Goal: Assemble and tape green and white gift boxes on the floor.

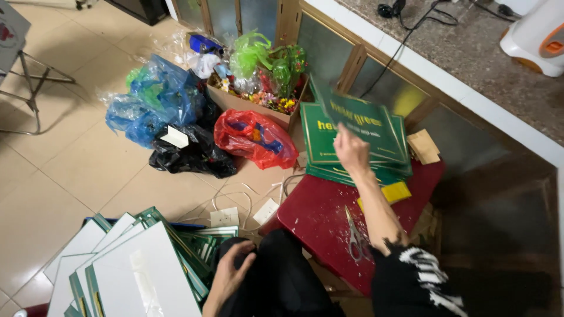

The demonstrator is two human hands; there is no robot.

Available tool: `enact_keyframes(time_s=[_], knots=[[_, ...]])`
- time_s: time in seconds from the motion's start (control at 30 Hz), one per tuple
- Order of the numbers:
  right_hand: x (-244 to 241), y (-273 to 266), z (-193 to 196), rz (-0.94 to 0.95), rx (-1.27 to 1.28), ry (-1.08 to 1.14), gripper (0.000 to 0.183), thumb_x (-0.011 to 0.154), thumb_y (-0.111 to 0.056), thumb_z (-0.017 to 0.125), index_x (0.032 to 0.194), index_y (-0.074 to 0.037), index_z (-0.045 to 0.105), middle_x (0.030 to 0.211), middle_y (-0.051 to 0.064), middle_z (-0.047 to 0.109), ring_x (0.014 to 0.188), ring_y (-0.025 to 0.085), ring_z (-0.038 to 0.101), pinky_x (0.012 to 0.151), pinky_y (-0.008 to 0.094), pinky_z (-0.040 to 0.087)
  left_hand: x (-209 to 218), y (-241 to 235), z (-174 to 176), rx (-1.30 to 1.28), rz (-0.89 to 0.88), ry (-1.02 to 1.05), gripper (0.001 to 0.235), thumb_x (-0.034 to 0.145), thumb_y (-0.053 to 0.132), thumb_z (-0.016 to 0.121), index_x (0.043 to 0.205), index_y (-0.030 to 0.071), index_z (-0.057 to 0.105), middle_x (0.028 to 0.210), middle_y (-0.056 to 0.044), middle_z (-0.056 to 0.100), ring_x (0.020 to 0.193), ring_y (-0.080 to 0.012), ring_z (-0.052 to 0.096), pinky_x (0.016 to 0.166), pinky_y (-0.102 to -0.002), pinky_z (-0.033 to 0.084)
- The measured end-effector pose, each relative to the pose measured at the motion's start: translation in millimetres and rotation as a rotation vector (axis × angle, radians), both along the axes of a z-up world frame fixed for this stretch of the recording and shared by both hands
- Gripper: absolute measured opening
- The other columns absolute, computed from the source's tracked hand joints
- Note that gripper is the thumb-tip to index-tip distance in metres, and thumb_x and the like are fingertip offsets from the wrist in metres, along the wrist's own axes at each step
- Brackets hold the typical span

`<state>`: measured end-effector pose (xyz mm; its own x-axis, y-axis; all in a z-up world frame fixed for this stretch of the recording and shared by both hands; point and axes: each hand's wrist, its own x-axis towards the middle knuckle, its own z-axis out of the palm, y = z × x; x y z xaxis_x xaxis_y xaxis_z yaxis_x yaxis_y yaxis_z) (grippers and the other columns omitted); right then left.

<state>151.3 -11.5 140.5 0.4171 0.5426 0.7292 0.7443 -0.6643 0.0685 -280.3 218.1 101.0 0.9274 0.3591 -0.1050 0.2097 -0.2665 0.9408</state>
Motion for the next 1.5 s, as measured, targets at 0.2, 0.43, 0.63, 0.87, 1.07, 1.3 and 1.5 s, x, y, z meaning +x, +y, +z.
enact_keyframes(time_s=[0.2,0.43,0.63,0.87,1.07,1.3,1.5], knots=[[-131,-23,129,0.292,0.966,0.068,0.036,0.111,-0.021,0.035,0.115,0.007,0.059,0.117,0.026,0.067,0.101,0.032,0.07,0.092,0.044,0.062,7,-10,24,-0.183,0.21,-0.08,0.065,0.083,0.022,0.076,0.142,0.005,0.052,0.127,-0.018,0.069,0.118,-0.0273,0.069,0.109,-0.042,0.052],[-260,-18,106,-0.124,1.812,1.16,0.038,0.098,-0.022,0.044,0.125,0.001,0.057,0.122,0.014,0.064,0.115,0.024,0.066,0.099,0.04,0.061,-7,7,10,-0.366,0.508,-0.087,0.077,0.086,0.031,0.065,0.151,0.001,0.037,0.149,-0.026,0.049,0.134,-0.036,0.05,0.112,-0.046,0.039],[-298,-101,-69,-0.225,1.324,1.833,0.022,0.093,-0.009,0.066,0.113,-0.001,0.07,0.11,0.017,0.074,0.101,0.032,0.07,0.089,0.044,0.06,-64,40,5,-0.267,0.624,0.278,0.05,0.084,0.022,0.082,0.103,-0.018,0.06,0.072,-0.023,0.063,0.048,-0.0289,0.058,0.036,-0.034,0.045],[-272,-185,-130,-0.244,0.473,0.781,0.029,0.087,-0.009,0.075,0.116,-0.007,0.071,0.108,0.009,0.076,0.089,0.021,0.074,0.079,0.032,0.061,-77,17,20,-0.401,0.371,0.683,0.068,0.078,0.015,0.084,0.125,-0.021,0.051,0.101,-0.041,0.07,0.08,-0.0477,0.073,0.065,-0.05,0.062],[-231,-154,-56,-0.196,0.491,0.497,0.037,0.091,-0.004,0.071,0.127,-0.003,0.062,0.115,0.014,0.065,0.1,0.027,0.065,0.089,0.039,0.056,-60,28,-46,0.175,0.196,0.546,0.115,0.055,0.031,0.098,0.144,-0.007,0.034,0.131,-0.033,0.051,0.108,-0.0466,0.058,0.089,-0.052,0.052],[-161,-173,-8,-0.297,0.287,0.318,0.075,0.077,0.008,0.068,0.146,-0.011,0.049,0.161,0.016,0.035,0.151,0.041,0.031,0.122,0.067,0.023,63,-65,26,0.593,-0.126,-0.341,0.07,0.079,0.021,0.084,0.14,0.008,0.052,0.139,-0.013,0.059,0.123,-0.0302,0.06,0.104,-0.04,0.05],[-119,-208,-4,-0.062,0.151,0.719,0.07,0.087,-0.009,0.071,0.152,-0.018,0.049,0.158,0.017,0.042,0.142,0.04,0.042,0.116,0.059,0.035,221,-193,30,0.747,-0.466,-0.645,0.072,0.092,0.038,0.07,0.156,0.02,0.043,0.161,-0.012,0.04,0.133,-0.0318,0.054,0.108,-0.045,0.046]])
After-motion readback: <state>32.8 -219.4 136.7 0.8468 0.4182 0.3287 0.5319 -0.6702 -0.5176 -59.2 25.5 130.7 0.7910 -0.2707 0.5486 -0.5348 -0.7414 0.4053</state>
